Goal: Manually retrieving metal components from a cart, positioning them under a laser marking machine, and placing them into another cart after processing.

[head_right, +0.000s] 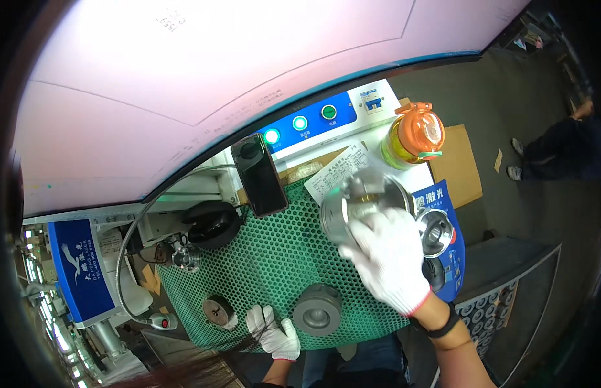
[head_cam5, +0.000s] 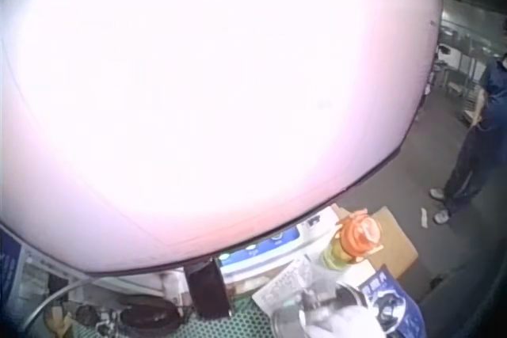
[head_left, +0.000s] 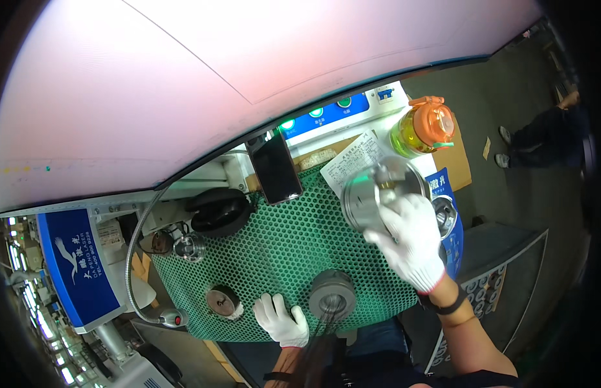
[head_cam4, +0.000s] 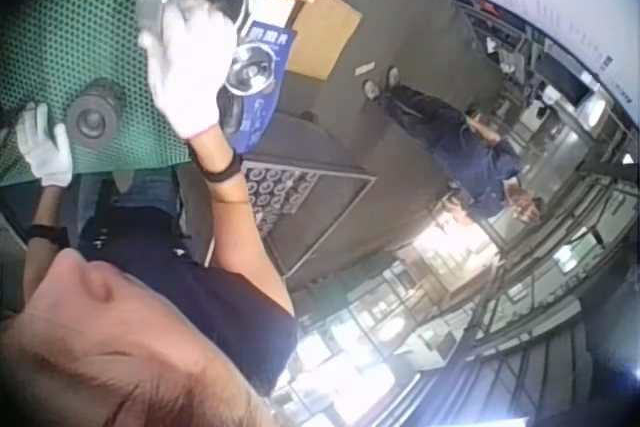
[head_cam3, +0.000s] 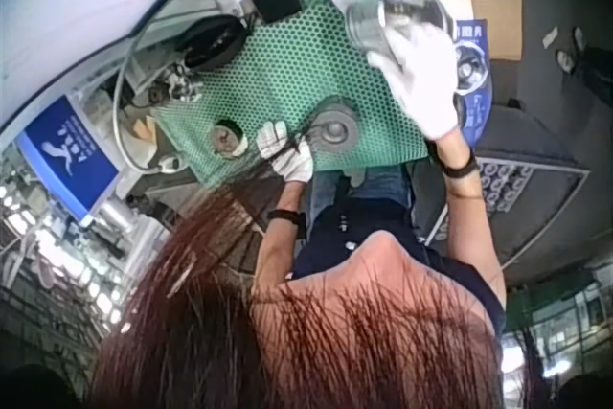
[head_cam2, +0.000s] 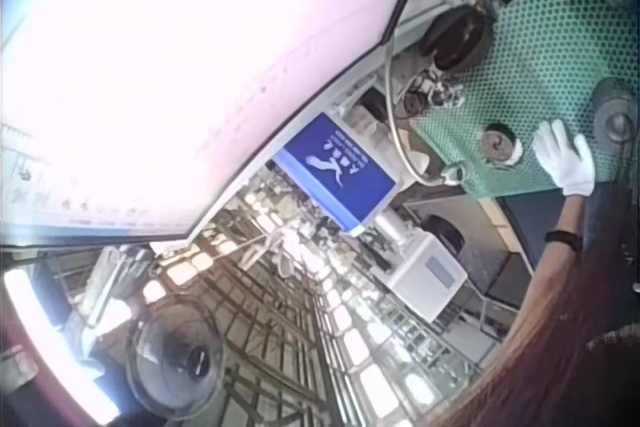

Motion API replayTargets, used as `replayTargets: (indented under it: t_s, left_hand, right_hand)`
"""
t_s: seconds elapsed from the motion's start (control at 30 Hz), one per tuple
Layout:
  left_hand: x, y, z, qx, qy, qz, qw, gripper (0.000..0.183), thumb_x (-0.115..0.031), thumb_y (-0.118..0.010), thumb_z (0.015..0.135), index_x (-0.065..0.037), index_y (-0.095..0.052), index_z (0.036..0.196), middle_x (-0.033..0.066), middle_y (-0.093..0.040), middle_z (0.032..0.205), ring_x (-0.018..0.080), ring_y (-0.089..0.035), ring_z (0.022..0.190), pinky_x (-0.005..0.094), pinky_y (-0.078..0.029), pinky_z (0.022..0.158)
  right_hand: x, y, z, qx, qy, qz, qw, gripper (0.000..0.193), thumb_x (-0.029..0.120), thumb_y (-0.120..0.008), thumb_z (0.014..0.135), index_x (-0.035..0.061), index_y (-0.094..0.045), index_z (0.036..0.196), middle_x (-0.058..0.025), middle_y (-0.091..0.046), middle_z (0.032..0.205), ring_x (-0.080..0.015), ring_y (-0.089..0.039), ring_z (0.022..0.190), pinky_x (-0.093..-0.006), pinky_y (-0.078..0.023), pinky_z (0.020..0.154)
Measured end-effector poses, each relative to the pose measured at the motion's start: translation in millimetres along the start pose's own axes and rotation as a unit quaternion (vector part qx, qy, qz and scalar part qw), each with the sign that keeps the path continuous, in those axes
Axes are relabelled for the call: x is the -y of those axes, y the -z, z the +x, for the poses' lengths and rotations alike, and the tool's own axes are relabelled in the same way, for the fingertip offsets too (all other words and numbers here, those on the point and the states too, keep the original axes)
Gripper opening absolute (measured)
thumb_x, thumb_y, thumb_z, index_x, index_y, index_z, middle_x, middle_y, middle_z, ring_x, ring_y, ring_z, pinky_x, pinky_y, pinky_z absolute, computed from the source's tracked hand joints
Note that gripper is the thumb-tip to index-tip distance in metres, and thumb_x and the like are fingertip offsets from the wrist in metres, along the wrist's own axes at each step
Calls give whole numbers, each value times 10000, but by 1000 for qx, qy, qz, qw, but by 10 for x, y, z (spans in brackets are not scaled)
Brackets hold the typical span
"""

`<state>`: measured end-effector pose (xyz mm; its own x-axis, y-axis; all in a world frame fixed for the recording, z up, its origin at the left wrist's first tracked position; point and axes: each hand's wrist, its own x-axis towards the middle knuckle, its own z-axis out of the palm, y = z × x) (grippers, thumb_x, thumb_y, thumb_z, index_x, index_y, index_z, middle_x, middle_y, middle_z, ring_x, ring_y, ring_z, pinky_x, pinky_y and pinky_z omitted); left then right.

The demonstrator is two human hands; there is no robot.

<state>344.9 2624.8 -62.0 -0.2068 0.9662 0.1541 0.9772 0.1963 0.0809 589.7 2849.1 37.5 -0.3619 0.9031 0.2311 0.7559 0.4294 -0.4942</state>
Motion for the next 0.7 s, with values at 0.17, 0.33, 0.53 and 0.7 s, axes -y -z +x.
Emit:
replayTargets:
  t_s: [0.17, 0.33, 0.53, 0.7]
  left_hand:
    - [-43, -85, 2, -6, -8, -5, 1000, 376, -358, -526, 847, -9, -521, 987, 206, -503, 1014, 417, -507, 927, 577, -424, 849]
    - [-33, -22, -9, 4, -7, 1, 1000, 397, -387, -511, 885, -5, -524, 995, 211, -515, 1046, 428, -506, 946, 574, -426, 854]
    - [-45, -5, -13, -7, -18, 5, 1000, 385, -378, -512, 883, -10, -525, 997, 204, -504, 1019, 416, -499, 914, 554, -422, 812]
    - [54, -30, -181, 225, 131, -67, 963, 666, -302, -619, 824, 54, -507, 1376, 270, -392, 1521, 481, -265, 1445, 594, -123, 1215]
  right_hand:
    - [231, 581, -295, 51, -15, 37, 998, 520, 229, -839, 641, 65, -691, 1112, -55, -590, 957, -285, -565, 864, -429, -446, 796]
    - [244, 531, -362, 69, 1, 39, 997, 516, 230, -835, 660, 90, -675, 1130, -56, -562, 942, -282, -552, 866, -442, -439, 809]
    - [207, 401, -395, 90, -1, -4, 996, 414, 231, -824, 692, 111, -656, 1052, -64, -546, 898, -278, -538, 832, -435, -418, 774]
    - [202, 244, -268, 94, -7, -24, 995, 397, 239, -819, 698, 109, -646, 1030, -75, -565, 863, -286, -554, 822, -432, -415, 779]
